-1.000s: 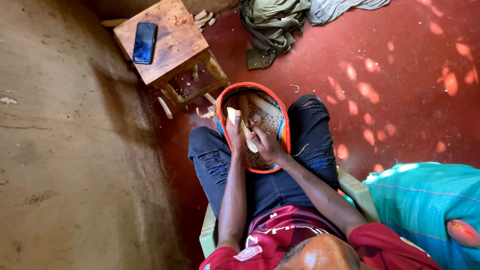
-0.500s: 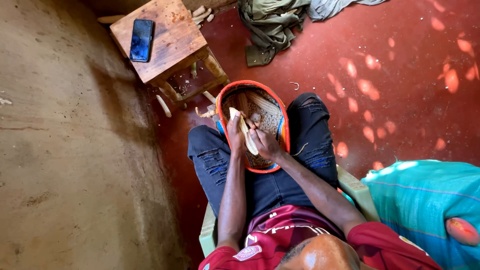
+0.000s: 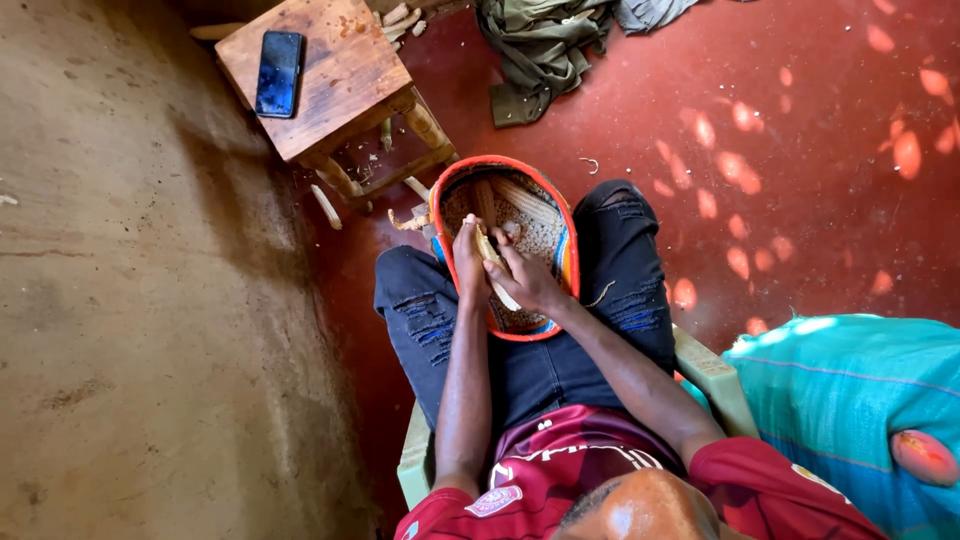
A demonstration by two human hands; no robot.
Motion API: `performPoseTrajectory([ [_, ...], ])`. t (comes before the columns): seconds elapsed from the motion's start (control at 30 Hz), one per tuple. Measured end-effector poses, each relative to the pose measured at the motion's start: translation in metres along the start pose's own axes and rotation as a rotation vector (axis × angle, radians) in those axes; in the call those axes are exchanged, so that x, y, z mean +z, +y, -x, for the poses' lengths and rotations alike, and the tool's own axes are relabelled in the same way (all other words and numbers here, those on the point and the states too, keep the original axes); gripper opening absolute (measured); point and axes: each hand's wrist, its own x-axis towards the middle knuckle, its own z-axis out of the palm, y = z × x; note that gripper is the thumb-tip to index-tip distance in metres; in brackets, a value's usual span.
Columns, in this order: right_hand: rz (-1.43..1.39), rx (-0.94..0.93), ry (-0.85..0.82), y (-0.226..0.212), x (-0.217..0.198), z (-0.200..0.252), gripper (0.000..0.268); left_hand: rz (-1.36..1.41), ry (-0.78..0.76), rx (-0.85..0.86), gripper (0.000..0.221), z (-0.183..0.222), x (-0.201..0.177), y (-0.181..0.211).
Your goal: Shelling kernels from a corn cob by hand into a basket
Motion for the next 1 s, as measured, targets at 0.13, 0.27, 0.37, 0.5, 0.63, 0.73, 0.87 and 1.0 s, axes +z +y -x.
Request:
performPoseTrajectory([
  [0.13, -0.049, -0.04, 0.02, 0.014, 0.01, -0.003, 0.056, 0.078, 0.014, -0.049, 0.029, 0.02, 0.028, 0.038],
  [0.27, 0.06, -0.087, 0.041, 0.053, 0.034, -0.002, 0.048, 0.157, 0.013, -0.079, 0.028, 0.019, 0.024, 0.032],
  [0.37, -0.006, -0.052, 0.072, 0.061, 0.038, 0.0, 0.046, 0.104, 0.002, -0.033, 0.026, 0.035, 0.04, 0.063],
  [0.5, -0.185, 0.034, 0.058, 0.033, 0.017, -0.011, 0.072, -0.03, -0.12, 0.093, 0.029, 0.048, 0.053, 0.092],
  [0.63, -0.157, 0.018, 0.054, 0.001, 0.007, -0.014, 0.063, 0.053, -0.136, 0.094, 0.028, 0.032, 0.037, 0.06],
  [0.73, -0.164, 0.011, 0.092, -0.006, 0.002, -0.015, 0.054, 0.0, -0.12, 0.113, 0.029, 0.017, 0.024, 0.033],
  [0.87, -0.142, -0.024, 0.175, -0.004, 0.003, -0.014, 0.047, -0.047, -0.107, 0.126, 0.029, 0.018, 0.017, 0.022],
  [1.0, -0.159, -0.008, 0.21, 0.048, 0.035, -0.013, 0.042, 0.099, -0.166, 0.091, 0.03, 0.027, 0.028, 0.04],
])
